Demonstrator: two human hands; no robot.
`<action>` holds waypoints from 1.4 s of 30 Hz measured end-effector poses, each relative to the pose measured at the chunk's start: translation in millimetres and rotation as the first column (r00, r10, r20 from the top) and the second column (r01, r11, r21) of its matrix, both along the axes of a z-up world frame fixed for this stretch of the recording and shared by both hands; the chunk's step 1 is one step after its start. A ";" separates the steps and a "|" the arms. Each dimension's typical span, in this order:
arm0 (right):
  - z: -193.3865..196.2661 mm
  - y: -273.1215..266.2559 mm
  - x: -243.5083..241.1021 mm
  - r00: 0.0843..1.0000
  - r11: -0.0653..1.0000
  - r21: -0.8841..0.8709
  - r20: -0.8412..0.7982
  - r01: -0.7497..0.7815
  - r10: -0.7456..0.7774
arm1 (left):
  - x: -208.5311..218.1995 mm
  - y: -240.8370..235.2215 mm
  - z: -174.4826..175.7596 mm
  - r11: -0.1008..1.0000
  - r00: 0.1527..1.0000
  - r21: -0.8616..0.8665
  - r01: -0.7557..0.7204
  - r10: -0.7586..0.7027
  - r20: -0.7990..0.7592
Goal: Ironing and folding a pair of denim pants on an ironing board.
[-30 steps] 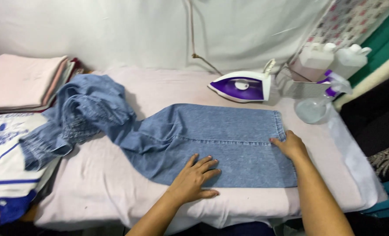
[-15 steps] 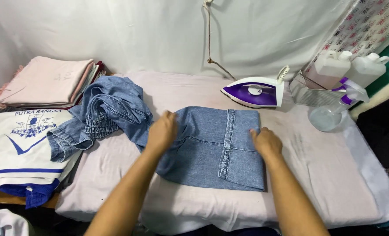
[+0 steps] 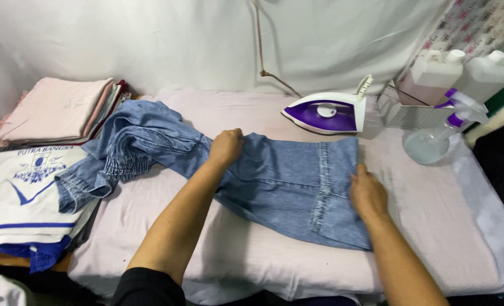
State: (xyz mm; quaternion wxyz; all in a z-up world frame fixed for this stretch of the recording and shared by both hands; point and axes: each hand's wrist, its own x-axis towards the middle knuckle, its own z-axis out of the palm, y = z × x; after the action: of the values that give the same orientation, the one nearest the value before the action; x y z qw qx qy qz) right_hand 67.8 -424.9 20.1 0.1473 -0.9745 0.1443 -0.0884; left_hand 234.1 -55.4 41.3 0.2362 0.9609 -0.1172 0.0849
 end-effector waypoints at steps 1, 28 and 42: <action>1.3 -14.1 -5.4 1.000 1.000 0.004 -0.001 0.010 -0.010 | 0.8 -15.7 -0.7 1.000 1.000 0.004 0.010 -0.010 -0.001; 52.7 119.3 23.2 0.736 0.744 -0.079 0.109 -0.663 0.668 | -182.5 20.7 2.6 0.958 0.997 -0.278 0.066 -0.073 -0.014; 58.5 235.5 187.1 0.798 0.644 0.475 0.293 -0.600 0.527 | -78.1 133.5 3.3 0.943 0.901 -0.234 -0.237 0.304 0.310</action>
State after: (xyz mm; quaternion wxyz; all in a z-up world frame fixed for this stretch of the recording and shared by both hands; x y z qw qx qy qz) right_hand 254.8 -189.3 78.6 0.4472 -0.8787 -0.1575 -0.0555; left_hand 156.0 78.1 44.6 0.2888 0.9113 -0.0126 0.2932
